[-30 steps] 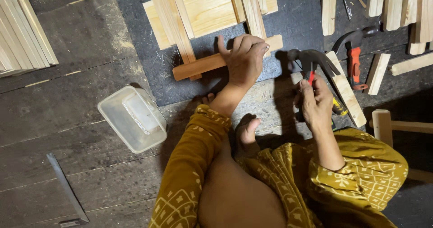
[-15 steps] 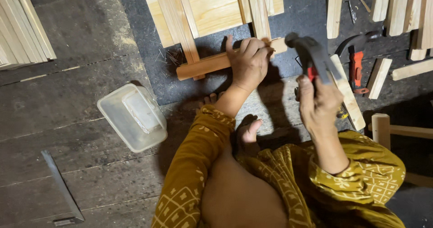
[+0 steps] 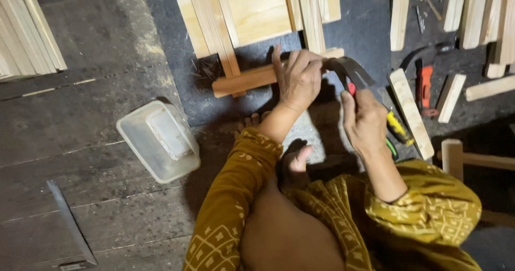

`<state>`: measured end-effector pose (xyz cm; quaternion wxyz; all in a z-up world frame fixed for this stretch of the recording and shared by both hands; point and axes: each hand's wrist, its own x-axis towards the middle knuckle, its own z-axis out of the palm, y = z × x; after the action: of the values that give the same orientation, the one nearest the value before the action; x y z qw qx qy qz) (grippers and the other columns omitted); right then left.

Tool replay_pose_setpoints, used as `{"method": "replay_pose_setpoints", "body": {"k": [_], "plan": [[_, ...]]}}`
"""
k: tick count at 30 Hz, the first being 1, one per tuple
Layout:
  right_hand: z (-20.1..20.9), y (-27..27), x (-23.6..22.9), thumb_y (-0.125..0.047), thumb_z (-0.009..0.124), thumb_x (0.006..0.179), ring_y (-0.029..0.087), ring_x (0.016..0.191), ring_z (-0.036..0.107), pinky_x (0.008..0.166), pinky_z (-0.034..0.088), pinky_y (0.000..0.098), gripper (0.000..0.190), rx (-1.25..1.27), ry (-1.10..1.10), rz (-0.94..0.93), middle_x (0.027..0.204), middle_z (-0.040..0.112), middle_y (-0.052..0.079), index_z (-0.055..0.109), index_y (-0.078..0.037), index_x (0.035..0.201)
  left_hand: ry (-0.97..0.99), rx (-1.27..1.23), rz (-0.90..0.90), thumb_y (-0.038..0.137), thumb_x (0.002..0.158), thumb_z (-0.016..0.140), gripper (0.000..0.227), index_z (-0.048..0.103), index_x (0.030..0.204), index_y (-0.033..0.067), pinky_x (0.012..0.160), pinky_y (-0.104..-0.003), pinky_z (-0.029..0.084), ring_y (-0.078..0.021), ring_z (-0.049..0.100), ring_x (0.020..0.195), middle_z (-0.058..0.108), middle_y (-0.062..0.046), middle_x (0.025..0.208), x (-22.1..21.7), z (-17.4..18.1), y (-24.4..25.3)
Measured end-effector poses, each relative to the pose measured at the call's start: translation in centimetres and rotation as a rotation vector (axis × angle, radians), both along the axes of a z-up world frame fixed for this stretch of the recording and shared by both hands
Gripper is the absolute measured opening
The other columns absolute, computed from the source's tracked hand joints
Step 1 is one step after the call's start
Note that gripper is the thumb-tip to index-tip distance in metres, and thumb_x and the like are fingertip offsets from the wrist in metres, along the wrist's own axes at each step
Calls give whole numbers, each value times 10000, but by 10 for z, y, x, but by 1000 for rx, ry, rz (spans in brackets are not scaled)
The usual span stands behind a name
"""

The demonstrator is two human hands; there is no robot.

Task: The person assembles a wooden frame by hammering nails into wood pieces, using pliers to pull or position nails, and using a metal rod to adjust alignment on a dark workshop floor.

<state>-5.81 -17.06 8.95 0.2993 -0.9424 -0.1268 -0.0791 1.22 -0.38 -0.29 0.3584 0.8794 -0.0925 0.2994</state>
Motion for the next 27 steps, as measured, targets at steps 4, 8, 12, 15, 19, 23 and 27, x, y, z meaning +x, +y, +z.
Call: {"method": "replay_pose_setpoints", "body": {"k": [4, 8, 12, 15, 19, 23, 27], "plan": [[-5, -3, -5, -165, 566, 1131, 342, 559, 583, 445, 429, 412, 222, 398, 278, -258, 662, 594, 186, 597, 2, 988, 74, -31, -35, 183, 923, 654, 105, 705, 834, 208, 1188, -620, 170, -161, 587, 984, 602, 51, 945, -7, 0, -2], [-53, -30, 12, -140, 740, 1056, 179, 750, 567, 611, 454, 341, 201, 535, 193, -356, 780, 561, 103, 592, -6, 1072, 144, -72, -63, 159, 946, 636, 104, 730, 940, 203, 1207, -581, 206, -171, 591, 1045, 608, 50, 1009, -6, -10, -2], [-72, -25, 31, -118, 729, 1050, 203, 799, 585, 698, 466, 355, 214, 566, 179, -339, 829, 563, 107, 565, 12, 1094, 177, -99, -49, 184, 962, 623, 133, 704, 1067, 202, 1227, -545, 214, -179, 609, 1087, 608, 37, 1072, -7, -14, -2], [-74, -4, 51, -237, 764, 1053, 182, 701, 719, 636, 596, 292, 297, 753, 287, -425, 842, 695, 111, 568, -42, 1160, 187, -70, -41, 202, 930, 683, 173, 707, 1100, 224, 1229, -563, 235, -195, 609, 1128, 599, 44, 1118, -10, -6, 6], [-71, 2, 62, -263, 814, 983, 146, 779, 726, 684, 664, 294, 330, 871, 358, -438, 912, 634, 52, 511, -144, 1037, 337, -277, 285, 238, 932, 616, 311, 688, 1220, 144, 1256, -597, 228, -326, 464, 1408, 577, -87, 1389, -23, 53, 41], [-68, 1, 63, -204, 843, 961, 132, 837, 657, 775, 727, 359, 346, 865, 405, -412, 896, 548, 21, 504, -148, 997, -64, -215, 708, 462, 1092, 504, 502, 480, 1431, 91, 1313, -496, 336, -299, 403, 1492, 425, -104, 1532, -63, 35, 106], [-65, 7, 63, -178, 841, 967, 171, 815, 710, 744, 722, 340, 340, 912, 435, -383, 867, 548, 24, 506, -133, 1002, 353, -906, 758, 253, 996, 598, 603, 350, 1508, 52, 1001, -470, 593, -363, 614, 1256, 430, -222, 1531, -92, 2, 139]]}}
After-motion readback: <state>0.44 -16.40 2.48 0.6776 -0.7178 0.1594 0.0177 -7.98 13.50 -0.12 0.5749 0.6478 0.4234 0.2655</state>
